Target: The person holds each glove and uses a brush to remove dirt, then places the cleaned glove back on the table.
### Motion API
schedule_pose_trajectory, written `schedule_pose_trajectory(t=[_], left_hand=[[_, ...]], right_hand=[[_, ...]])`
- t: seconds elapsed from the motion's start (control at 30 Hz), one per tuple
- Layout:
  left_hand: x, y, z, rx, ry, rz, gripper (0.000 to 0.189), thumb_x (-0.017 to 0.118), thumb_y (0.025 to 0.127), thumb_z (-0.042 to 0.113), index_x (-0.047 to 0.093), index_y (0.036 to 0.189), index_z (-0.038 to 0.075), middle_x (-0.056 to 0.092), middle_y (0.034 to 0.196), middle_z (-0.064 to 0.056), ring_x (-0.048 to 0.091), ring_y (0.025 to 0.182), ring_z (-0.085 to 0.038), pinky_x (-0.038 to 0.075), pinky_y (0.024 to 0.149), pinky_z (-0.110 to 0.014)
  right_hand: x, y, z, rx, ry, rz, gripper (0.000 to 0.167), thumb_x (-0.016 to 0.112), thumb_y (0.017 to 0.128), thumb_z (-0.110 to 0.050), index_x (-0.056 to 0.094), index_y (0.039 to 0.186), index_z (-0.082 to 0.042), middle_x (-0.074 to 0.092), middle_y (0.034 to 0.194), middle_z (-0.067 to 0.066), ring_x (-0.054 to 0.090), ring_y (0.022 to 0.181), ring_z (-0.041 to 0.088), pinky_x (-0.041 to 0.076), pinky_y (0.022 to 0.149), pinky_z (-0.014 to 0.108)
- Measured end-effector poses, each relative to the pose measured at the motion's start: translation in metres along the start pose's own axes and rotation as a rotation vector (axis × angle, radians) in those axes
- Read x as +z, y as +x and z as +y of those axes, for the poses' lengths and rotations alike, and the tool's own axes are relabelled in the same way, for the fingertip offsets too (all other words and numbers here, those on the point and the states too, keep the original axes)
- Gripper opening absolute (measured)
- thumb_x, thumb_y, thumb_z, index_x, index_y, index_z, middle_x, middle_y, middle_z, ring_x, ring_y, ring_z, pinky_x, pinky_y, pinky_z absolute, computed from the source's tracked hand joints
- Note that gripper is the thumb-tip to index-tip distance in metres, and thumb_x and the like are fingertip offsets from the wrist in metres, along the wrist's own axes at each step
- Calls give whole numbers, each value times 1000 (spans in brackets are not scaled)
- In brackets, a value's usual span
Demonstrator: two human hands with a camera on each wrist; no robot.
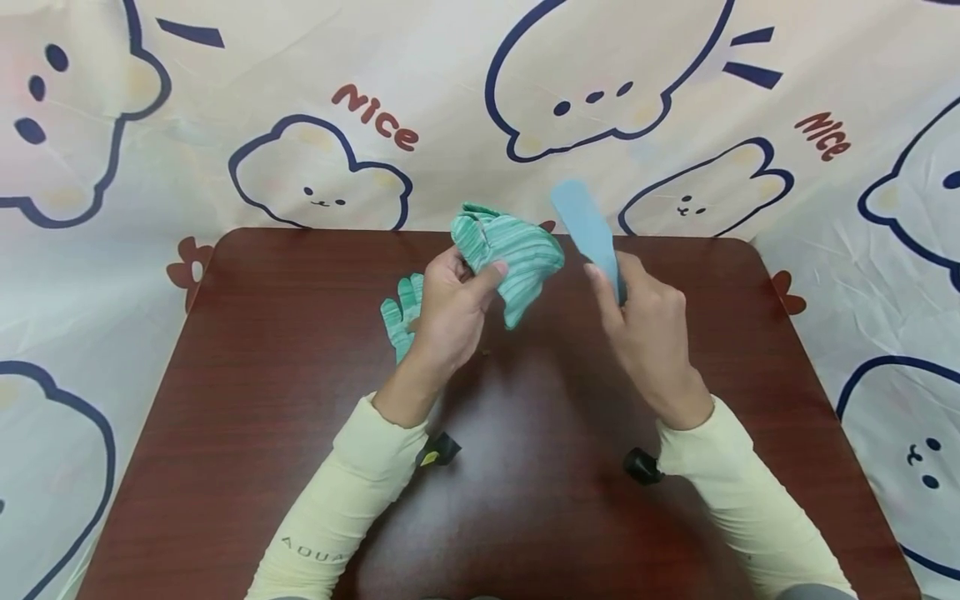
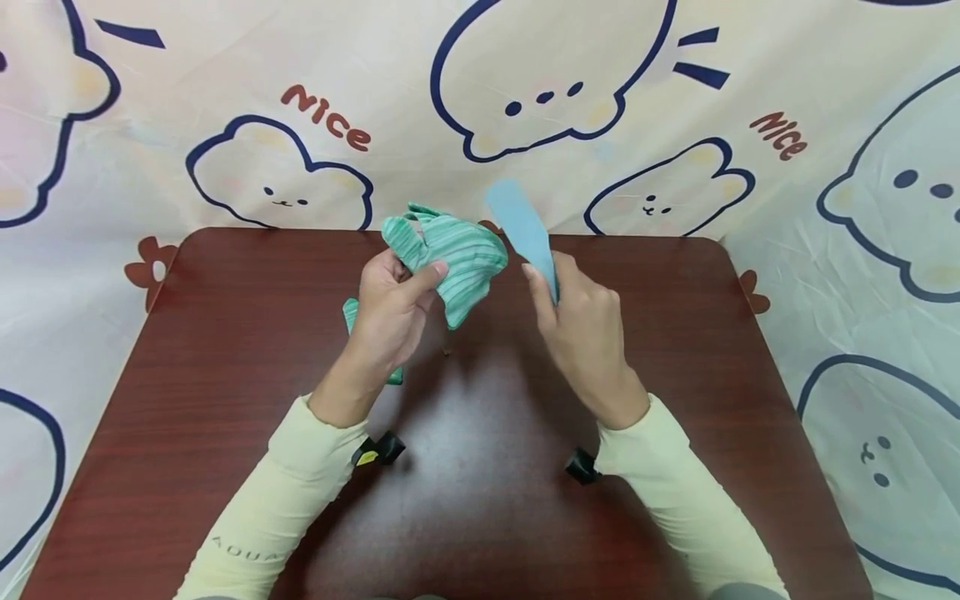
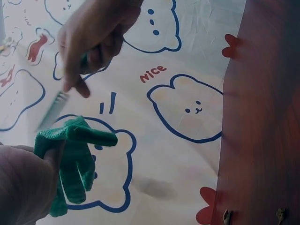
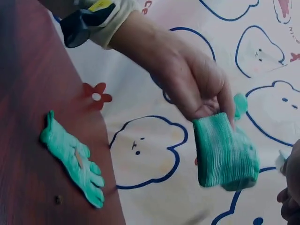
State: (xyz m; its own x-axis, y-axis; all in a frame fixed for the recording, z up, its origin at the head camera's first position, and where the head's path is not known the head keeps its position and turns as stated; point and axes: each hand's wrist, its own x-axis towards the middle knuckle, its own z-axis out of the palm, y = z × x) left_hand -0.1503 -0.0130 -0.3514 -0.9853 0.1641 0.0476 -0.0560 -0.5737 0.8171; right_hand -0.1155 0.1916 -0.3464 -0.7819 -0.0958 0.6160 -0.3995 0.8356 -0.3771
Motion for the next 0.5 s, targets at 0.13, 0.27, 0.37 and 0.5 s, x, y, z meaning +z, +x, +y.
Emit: schedule_pose_trajectory(t=[0.13,0.27,0.37,0.5], left_hand=[[1,2,-2,-11,-24,-34,33,53,100,-10,48,132,-9,60,115,-9,62,115,-17,56,101,-27],[1,2,-2,-36,-44,-62,39,52,100,-10,45,139,-8,58,127,-12,60,127,-22,54,105,-31],[0,1,-2,-50,-43,-69,42,51,100,-11,45,142,-9,58,134,-14,59,131,-24,53,106,-33],[-2,2,-2,-47,-50,-63,39,52,99,-12,48,138,-11,62,127,-11,63,121,-19,56,102,-31]], right_hand=[[-1,-2,-4,-38,52,-13,33,72,97,-15,64,116,10,58,66,15,49,49,20,41,48,28],[2,-7,-7,-86,86,-74,33,69,99,-19,64,117,9,60,69,12,48,50,16,41,47,24],[5,-9,-6,-102,88,-119,33,67,101,-22,65,116,8,60,69,10,47,51,14,40,47,24],[4,-7,1,-59,71,-121,27,69,100,-17,65,111,7,52,63,8,42,49,14,37,45,24]])
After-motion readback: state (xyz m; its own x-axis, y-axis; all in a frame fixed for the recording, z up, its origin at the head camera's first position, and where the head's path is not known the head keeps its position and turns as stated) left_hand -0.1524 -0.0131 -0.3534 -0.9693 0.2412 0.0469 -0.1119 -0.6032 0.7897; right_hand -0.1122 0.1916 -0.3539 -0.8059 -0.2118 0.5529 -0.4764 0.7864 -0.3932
